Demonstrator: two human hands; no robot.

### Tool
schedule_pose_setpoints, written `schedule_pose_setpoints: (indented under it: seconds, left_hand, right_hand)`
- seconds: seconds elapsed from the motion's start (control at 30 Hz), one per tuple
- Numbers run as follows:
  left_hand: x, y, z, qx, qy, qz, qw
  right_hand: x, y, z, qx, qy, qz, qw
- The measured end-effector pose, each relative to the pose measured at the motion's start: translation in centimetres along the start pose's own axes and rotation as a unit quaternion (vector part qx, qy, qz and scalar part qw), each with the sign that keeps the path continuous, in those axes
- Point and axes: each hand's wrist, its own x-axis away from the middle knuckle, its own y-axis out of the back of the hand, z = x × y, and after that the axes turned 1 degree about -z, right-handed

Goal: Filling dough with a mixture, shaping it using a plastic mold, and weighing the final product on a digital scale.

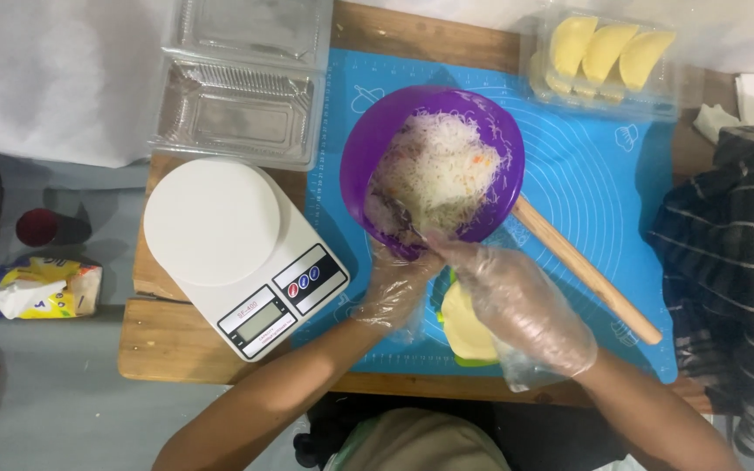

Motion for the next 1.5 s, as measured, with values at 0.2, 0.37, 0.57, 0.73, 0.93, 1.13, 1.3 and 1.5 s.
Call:
schedule_pose_setpoints:
  seconds: [0.2, 0.37, 0.57, 0.73, 0.93, 1.13, 1.3, 1.5]
  left_hand:
    - [0.2, 0.0, 0.8, -0.305, -0.133, 0.012, 0.943]
    - [0.4, -0.7, 1.9, -0.618, -0.289, 0.045, 0.729]
    - [-0.1, 0.2, 3.2, -0.821, -0.393, 0.046, 0.411]
    - [-0.4, -0.5, 4.7, -0.787, -0.387, -0.114, 0.467]
    - [-0.5, -1.2, 4.9, -0.780, -0.349, -0.165, 0.492]
    - [-0.5, -1.1, 4.2, -0.794, -0.356, -0.123, 0.477]
    - [-0.2, 0.1, 1.3, -0.784, -0.340, -0.026, 0.519]
    - [0.1, 0.2, 0.6, -0.785, -0.339, -0.066, 0.514]
  right_hand:
    - [-0.7, 0.9, -1.5, -0.395, -0.310, 0.020, 0.865]
    - [-0.6, -0.1, -4.5, -0.493, -0.313, -0.015, 0.811]
    - [0.0, 3.2, -2.8, -0.485, -0.267, -0.040, 0.832]
    - [-0.2, 5.1, 0.2, -0.447, -0.322, -0.072, 0.832]
    - [2.9, 6.3, -0.3, -0.447, -0.343, -0.118, 0.817]
    - [8.9, 5.8, -2.2, -0.428, -0.340, -0.178, 0.818]
    - [13.0, 5.1, -2.5, -0.404, -0.385, -0.171, 0.812]
    - [19.2, 2.9, -7.0, -0.540, -0.254, -0.113, 0.794]
